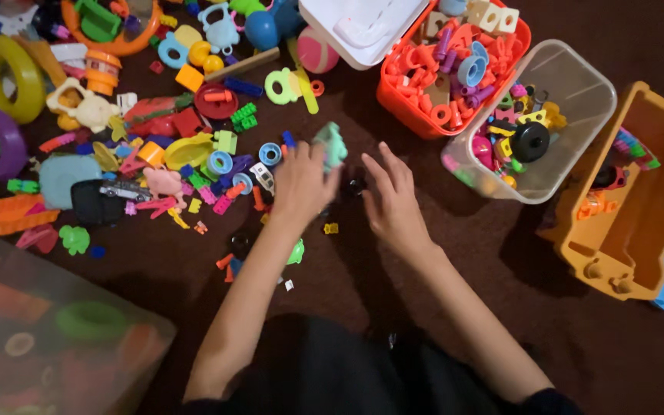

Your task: The person sits on a carpeted floor and sorts a large pile of colorful plastic toys into several nearby storage bins. They pick up individual pieces, separate them by type or color, and place them into different containers.

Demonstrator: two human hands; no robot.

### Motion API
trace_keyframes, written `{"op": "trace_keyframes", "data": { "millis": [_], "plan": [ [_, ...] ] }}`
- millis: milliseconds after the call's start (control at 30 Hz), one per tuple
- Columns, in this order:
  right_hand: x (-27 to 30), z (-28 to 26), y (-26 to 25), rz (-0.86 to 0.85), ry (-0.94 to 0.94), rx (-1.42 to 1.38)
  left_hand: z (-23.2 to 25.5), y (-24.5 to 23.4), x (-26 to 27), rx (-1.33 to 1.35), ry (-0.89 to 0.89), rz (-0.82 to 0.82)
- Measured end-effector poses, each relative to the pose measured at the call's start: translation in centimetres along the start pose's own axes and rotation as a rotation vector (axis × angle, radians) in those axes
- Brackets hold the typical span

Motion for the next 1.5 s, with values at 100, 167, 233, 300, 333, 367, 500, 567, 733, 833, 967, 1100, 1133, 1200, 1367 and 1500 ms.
{"op": "trace_keyframes", "data": {
  "millis": [100,167,233,300,333,367,500,567,733,833,967,1100,1133,1200,1367,1500],
  "plan": [
    [-1.4,0.0,-0.3,-0.051,-0.087,0.053,3.2,-1.5,1.1,0.497,0.012,-0.128],
    [-1.8,-0.1,-1.5,-0.059,-0.204,0.115,5.0,-2.0,1.4,0.537,0.047,-0.183],
    [-1.8,0.7,-4.1,0.004,-0.184,0.099,5.6,-2.1,1.5,0.589,0.076,-0.185],
    [-1.4,1.7,-8.0,0.153,-0.086,0.143,5.5,-1.7,1.6,0.651,0.101,-0.142],
    [-1.1,2.3,-10.5,0.269,-0.003,0.193,5.1,-0.9,1.7,0.524,0.077,-0.135],
    [-1.5,2.5,-12.9,0.345,0.004,0.255,4.7,0.1,1.7,0.396,0.051,-0.127],
    [-1.6,2.1,-16.7,0.413,-0.028,0.575,3.7,2.7,2.8,0.119,0.071,-0.067],
    [-1.1,1.6,-16.3,0.443,-0.094,0.637,3.3,3.4,2.9,0.156,0.056,-0.103],
    [1.6,4.3,-9.3,0.303,0.082,0.057,4.7,1.4,2.9,0.417,0.025,-0.074],
    [3.5,7.6,-2.4,0.105,0.421,-0.521,6.5,-0.6,2.6,0.434,0.076,-0.035],
    [3.9,9.7,0.1,0.022,0.540,-0.770,7.5,-1.2,2.4,0.526,0.107,-0.100],
    [2.8,11.7,-5.7,0.241,0.562,-1.001,4.2,1.6,2.4,0.521,-0.163,-0.251],
    [2.7,12.3,-7.7,0.339,0.604,-1.030,3.0,2.3,2.5,0.573,-0.238,-0.256],
    [2.1,12.5,-11.3,0.442,0.645,-1.192,0.3,3.9,2.7,0.675,-0.390,-0.264],
    [1.3,11.1,-15.0,0.561,0.659,-1.722,-2.9,5.2,1.5,1.031,-0.349,-0.084],
    [1.6,10.4,-15.2,0.565,0.659,-1.832,-4.8,7.5,2.3,1.038,-0.523,-0.192]
  ]
}}
Point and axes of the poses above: each hand's wrist, its own x-axis away from the middle knuckle, its own y-axis out of the palm, z = x × y, the point moved 9 cm from there along -x, towards the middle knuckle, and after that the axes turned 11 degrees about -x, right-handed, at the moved point
